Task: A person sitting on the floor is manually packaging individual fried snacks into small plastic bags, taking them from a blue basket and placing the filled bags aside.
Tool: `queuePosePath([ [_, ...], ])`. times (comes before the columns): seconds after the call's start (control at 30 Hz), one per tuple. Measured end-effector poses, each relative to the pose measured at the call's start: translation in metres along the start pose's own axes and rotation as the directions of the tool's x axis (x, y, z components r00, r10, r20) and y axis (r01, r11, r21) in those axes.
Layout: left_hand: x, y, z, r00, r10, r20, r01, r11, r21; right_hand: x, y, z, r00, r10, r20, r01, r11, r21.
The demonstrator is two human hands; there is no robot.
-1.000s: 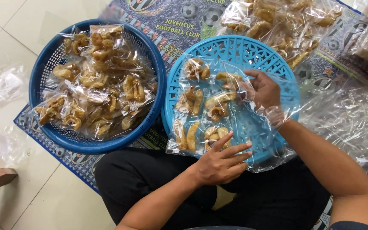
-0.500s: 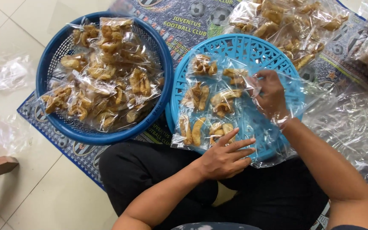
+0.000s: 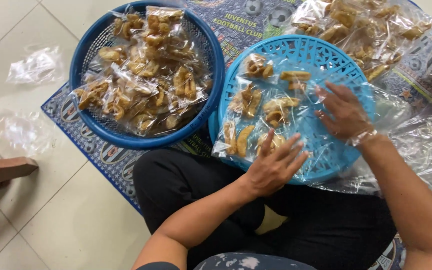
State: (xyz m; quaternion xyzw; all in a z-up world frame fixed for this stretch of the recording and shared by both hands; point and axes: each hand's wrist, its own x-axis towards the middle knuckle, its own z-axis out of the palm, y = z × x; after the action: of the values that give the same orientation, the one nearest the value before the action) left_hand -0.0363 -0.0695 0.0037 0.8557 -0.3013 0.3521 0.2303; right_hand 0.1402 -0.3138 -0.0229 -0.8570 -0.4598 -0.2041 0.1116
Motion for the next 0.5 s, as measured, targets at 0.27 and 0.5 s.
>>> queuePosePath([
  [0.27,-0.011,-0.003,-0.002,0.973,-0.139,0.186,0.090,0.964,0.252,-0.048,-0.035,-0.083,0.490,0.769,0.410,-0.521,-0.118,0.845],
  [0.5,-0.013,-0.005,-0.005,0.938,-0.150,0.312,0.061,0.959,0.277,-0.094,-0.070,-0.101,0.420,0.814,0.401,-0.562,-0.113,0.819],
])
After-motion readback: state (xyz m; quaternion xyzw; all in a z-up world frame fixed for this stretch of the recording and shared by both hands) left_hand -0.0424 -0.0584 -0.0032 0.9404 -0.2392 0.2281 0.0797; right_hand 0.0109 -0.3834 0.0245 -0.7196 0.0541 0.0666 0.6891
